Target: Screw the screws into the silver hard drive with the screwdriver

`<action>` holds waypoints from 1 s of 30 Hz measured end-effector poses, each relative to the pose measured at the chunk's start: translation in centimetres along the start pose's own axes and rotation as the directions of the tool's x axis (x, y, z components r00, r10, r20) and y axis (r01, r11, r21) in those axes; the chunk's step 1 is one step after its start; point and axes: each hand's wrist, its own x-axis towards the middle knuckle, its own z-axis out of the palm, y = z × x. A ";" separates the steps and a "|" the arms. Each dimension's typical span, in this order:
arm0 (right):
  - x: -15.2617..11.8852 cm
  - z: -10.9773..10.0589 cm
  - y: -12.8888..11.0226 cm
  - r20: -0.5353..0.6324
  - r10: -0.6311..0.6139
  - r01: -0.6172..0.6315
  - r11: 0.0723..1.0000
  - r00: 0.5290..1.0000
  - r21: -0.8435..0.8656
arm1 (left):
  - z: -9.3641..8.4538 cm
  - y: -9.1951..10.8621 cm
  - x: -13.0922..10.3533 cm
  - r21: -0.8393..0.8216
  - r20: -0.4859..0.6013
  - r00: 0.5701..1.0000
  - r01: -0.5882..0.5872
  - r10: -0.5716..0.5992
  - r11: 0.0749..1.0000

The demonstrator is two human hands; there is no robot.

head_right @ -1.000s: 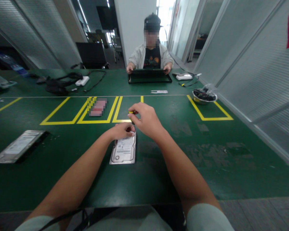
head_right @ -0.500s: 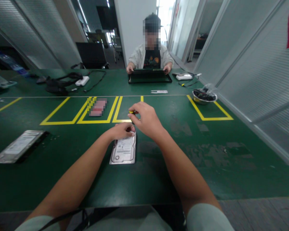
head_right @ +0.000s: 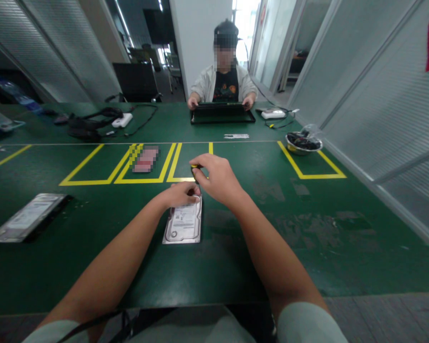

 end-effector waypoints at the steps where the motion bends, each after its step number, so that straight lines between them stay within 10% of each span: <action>1: 0.0 0.0 0.0 -0.002 -0.004 0.004 1.000 1.000 0.005 | 0.0 0.0 0.0 0.002 -0.001 1.000 -0.001 0.001 1.000; 30: 0.1 0.0 0.0 -0.008 0.028 -0.028 0.999 1.000 0.021 | -0.2 0.5 -0.2 0.017 0.011 1.000 0.017 -0.017 1.000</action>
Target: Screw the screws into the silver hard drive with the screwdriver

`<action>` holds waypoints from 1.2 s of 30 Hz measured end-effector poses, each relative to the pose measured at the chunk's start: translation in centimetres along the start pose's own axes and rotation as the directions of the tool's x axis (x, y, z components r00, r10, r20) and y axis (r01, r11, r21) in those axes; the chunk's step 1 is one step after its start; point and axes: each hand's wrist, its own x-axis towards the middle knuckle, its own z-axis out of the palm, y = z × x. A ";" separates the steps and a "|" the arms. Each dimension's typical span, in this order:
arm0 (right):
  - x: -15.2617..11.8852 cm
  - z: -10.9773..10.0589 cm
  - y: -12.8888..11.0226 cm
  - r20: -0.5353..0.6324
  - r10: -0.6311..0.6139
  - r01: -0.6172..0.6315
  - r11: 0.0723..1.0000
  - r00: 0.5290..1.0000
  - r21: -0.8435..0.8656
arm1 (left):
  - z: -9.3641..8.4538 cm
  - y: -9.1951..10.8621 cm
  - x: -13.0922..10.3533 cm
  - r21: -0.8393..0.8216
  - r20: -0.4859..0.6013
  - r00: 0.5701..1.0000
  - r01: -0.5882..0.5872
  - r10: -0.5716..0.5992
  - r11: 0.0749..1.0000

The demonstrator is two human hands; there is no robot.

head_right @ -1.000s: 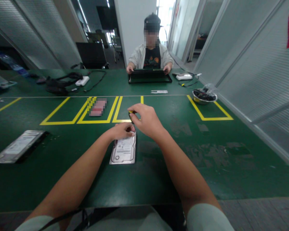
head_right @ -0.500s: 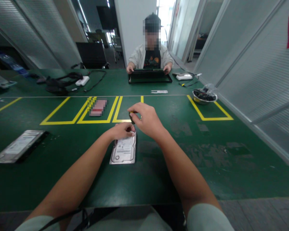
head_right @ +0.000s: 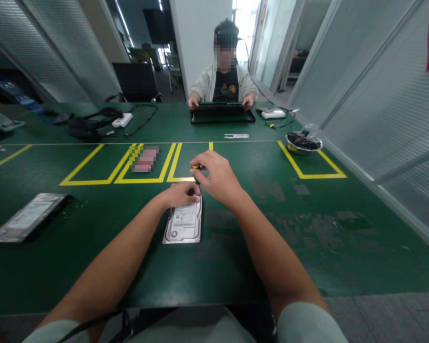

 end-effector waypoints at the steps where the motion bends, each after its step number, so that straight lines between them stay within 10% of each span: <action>1: 0.0 0.0 0.0 -0.001 0.000 0.000 1.000 1.000 -0.002 | 0.0 0.0 0.0 0.000 -0.002 1.000 -0.001 0.001 1.000; 36: -0.2 -2.1 -1.3 0.007 -0.019 0.019 0.989 1.000 -0.144 | -0.1 -0.1 -0.3 0.001 -0.052 0.999 -0.009 0.009 1.000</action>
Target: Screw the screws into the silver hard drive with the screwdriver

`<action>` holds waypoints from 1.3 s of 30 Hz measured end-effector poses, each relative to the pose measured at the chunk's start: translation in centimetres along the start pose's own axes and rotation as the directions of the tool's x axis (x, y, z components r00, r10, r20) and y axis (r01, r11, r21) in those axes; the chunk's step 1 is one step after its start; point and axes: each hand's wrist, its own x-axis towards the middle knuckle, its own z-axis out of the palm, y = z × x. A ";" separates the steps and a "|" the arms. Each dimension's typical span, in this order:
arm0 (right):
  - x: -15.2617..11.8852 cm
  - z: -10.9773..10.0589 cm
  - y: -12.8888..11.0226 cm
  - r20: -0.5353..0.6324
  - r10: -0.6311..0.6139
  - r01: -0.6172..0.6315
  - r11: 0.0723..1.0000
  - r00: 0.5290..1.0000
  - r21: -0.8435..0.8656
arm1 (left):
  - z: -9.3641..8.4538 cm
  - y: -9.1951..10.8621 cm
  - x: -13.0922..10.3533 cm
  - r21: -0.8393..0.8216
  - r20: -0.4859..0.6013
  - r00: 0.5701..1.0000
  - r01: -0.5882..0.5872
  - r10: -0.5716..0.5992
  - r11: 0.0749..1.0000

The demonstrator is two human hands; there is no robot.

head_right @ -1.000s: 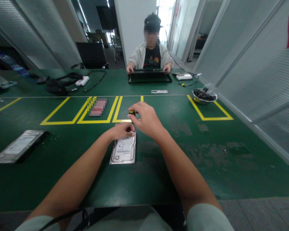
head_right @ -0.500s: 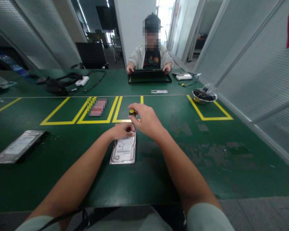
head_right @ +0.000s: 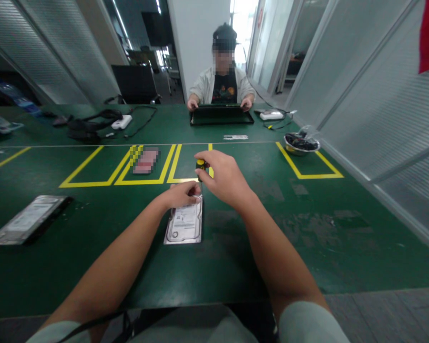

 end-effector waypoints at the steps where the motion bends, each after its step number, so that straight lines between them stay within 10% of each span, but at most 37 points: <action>1: -0.1 -0.5 -0.4 -0.011 -0.017 0.016 1.000 1.000 -0.025 | 0.0 -0.1 0.0 -0.009 -0.001 1.000 0.000 0.000 1.000; 14: -1.8 -4.2 -4.6 0.227 0.107 -0.011 0.922 0.968 -0.388 | 1.0 -1.6 0.8 -0.085 -0.006 0.999 -0.046 0.045 0.995; 27: -9.7 3.4 -1.8 0.197 0.176 -0.010 0.771 0.965 -0.637 | 0.9 -1.1 0.6 -0.041 -0.016 0.999 -0.035 0.034 0.999; 39: -12.3 5.6 0.2 0.305 0.285 -0.051 0.801 0.909 -0.596 | -0.2 0.3 -1.7 0.230 -0.201 0.976 0.129 -0.082 0.965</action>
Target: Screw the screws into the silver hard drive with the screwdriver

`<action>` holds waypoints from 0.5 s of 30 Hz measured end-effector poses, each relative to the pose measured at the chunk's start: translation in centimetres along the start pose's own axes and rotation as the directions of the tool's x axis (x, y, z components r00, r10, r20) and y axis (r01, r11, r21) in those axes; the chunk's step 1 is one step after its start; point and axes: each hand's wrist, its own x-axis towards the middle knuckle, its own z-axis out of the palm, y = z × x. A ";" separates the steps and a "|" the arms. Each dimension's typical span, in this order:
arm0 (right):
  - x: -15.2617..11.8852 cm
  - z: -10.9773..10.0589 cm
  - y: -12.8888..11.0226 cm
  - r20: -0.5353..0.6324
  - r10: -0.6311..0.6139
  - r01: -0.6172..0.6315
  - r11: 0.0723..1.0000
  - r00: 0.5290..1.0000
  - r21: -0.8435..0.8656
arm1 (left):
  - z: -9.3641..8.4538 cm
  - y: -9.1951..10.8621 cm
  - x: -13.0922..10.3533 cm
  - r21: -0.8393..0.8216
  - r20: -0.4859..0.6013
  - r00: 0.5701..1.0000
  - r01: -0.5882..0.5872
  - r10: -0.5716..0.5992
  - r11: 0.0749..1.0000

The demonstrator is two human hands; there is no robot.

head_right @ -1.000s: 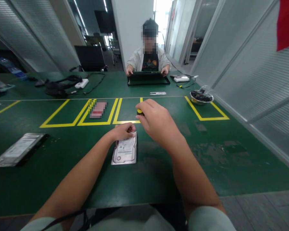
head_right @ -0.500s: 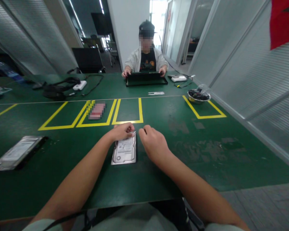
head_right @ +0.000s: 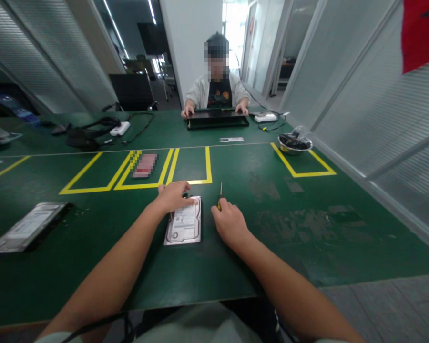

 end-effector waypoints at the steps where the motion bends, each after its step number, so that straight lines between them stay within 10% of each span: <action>1: 0.0 0.0 0.0 0.011 0.007 -0.007 1.000 1.000 0.007 | 0.0 -0.3 -0.2 0.015 -0.017 1.000 0.017 -0.017 1.000; 15: -0.1 -0.8 0.2 0.058 0.042 -0.045 0.997 0.997 0.056 | -0.1 -5.2 -4.8 -0.168 -0.111 0.987 0.099 -0.119 0.981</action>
